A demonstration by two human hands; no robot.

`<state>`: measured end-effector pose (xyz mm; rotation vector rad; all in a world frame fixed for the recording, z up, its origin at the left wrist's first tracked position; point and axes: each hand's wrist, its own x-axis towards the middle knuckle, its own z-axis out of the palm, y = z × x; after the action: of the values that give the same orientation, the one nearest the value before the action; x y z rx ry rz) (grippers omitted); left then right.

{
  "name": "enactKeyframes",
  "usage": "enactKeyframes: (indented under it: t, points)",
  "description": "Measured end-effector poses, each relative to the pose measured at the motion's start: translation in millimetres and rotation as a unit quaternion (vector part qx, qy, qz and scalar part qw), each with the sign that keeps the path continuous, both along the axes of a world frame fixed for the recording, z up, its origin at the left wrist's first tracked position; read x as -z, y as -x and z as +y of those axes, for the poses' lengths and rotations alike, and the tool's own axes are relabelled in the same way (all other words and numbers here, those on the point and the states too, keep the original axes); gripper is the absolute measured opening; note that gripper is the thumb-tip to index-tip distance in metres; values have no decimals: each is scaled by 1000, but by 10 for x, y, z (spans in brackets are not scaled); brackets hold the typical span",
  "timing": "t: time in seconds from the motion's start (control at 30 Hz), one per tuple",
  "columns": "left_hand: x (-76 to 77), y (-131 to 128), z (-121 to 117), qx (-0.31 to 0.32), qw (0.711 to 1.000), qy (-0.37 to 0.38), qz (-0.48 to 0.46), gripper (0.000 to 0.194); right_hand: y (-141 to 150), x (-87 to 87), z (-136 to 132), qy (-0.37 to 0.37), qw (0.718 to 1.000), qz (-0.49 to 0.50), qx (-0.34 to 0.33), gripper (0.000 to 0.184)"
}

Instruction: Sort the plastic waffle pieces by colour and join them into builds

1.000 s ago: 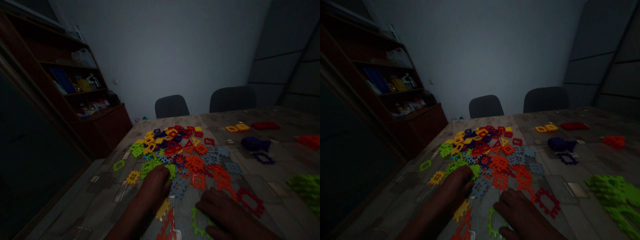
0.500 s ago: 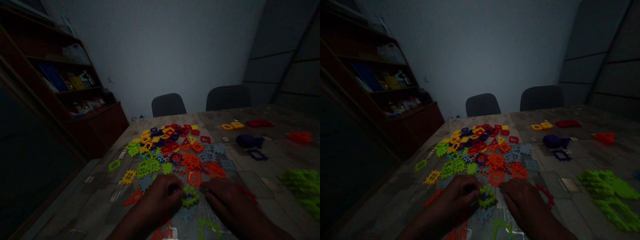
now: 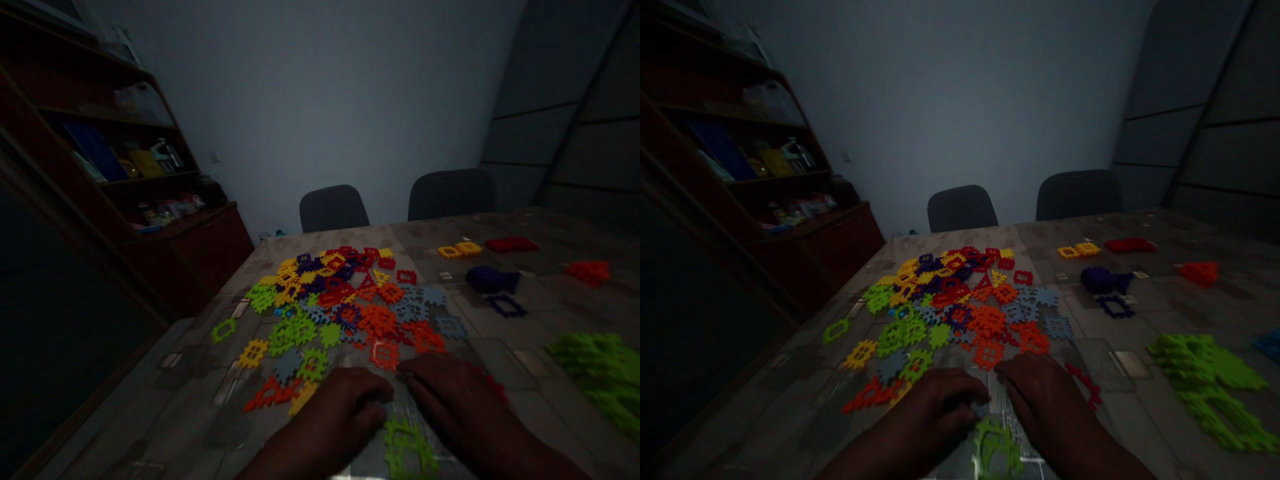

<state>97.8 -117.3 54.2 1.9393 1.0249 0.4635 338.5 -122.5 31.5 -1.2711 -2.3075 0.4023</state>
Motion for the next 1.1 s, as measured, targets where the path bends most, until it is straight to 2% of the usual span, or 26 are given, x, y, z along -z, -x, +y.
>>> enactKeyframes:
  t: [0.1, 0.23, 0.3, 0.37, 0.5, 0.67, 0.77, 0.93, 1.03, 1.1]
  points:
    - [-114, 87, 18, -3, 996, -75, 54, 36, -6, -57, -17, -5, 1000, -2, -1, 36]
    - [-207, 203, 22, 76, 987, -74, 120, 62, -15, -153, -101, 65, 995, -38, -67, 30]
    - [-214, 212, 14, 100, 981, -80, 143, 70, -14, -175, -133, 106, 985, -67, -117, 50]
    - [-204, 198, 15, 107, 978, -92, 155, 67, -2, -168, -141, 140, 973, -95, -156, 71]
    - [-181, 176, 48, 72, 975, -115, 175, 54, 32, -78, -107, 159, 961, -134, -180, 71]
    - [-212, 182, 85, 7, 964, -143, 223, 55, 67, -71, -99, 149, 962, -140, -179, 95]
    - [-241, 183, 80, -9, 961, -159, 225, 56, 48, -103, -121, 174, 962, -146, -150, 98]
    - [-263, 215, 72, -20, 967, -165, 192, 37, -196, 1, -154, 208, 972, -72, -79, 93]
    - [-309, 230, 69, -12, 970, -154, 187, 27, -328, 1, -150, 172, 983, -30, -54, 86]
    - [-346, 207, 41, 17, 973, -145, 176, 23, -359, -40, -135, 124, 992, -16, -29, 82]
